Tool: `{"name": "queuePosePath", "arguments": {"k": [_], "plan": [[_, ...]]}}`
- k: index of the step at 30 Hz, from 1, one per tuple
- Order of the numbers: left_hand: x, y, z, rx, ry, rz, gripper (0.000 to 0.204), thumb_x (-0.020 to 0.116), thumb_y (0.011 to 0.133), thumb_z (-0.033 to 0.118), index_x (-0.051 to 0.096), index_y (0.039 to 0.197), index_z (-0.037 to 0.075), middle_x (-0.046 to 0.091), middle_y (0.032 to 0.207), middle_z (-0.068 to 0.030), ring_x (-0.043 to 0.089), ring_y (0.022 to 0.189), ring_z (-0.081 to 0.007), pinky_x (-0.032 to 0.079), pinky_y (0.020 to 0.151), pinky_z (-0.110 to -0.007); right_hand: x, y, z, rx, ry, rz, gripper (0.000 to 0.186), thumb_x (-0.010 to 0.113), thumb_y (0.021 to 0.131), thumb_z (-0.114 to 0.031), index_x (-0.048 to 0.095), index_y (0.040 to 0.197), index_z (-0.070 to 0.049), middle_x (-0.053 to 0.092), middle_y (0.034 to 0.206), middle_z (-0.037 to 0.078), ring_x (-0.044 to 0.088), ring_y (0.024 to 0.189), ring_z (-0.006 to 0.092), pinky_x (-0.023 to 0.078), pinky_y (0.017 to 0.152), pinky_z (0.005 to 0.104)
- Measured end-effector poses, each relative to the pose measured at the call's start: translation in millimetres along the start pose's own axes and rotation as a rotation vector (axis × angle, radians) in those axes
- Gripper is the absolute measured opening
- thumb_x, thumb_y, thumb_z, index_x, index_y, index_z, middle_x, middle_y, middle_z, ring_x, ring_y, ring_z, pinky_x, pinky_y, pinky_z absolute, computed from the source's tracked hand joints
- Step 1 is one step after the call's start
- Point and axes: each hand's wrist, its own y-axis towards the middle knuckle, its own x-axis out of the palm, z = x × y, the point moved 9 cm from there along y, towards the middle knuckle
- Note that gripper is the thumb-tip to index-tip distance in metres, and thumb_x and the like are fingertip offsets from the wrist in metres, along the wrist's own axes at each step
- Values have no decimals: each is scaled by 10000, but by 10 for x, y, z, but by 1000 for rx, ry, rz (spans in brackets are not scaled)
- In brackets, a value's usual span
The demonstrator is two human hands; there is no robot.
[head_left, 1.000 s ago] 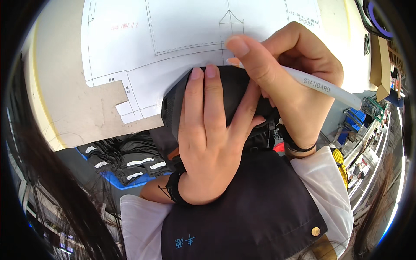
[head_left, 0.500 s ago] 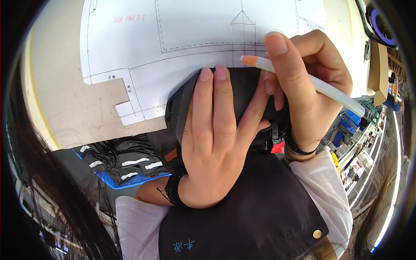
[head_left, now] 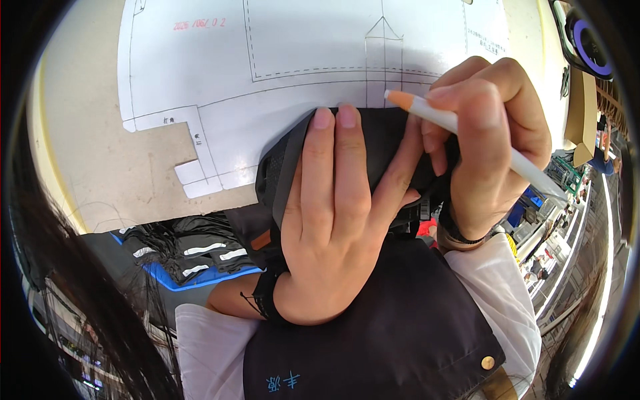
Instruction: Marking a black bag component against a paper pattern using a white pencil.
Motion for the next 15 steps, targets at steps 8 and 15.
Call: {"name": "queuePosePath", "arguments": {"k": [8, 15], "plan": [[-11, 1, -12, 11, 0, 20, 326, 593, 892, 449, 691, 1089, 209, 448, 1288, -166, 455, 1194, -369, 478, 941, -446, 24, -1, -18, 51, -163, 20, 261, 644, 894, -112, 546, 667, -25, 557, 562, 38, 412, 432, 43, 321, 409, 193], [-19, 20, -3, 15, 24, 12, 325, 596, 889, 452, 691, 1081, 207, 441, 1292, -164, 452, 1195, -371, 468, 952, -446, -5, 12, -3, 109, -202, 37, 235, 675, 872, -103, 565, 677, -32, 622, 628, 54, 461, 459, 46, 349, 435, 199]]}}
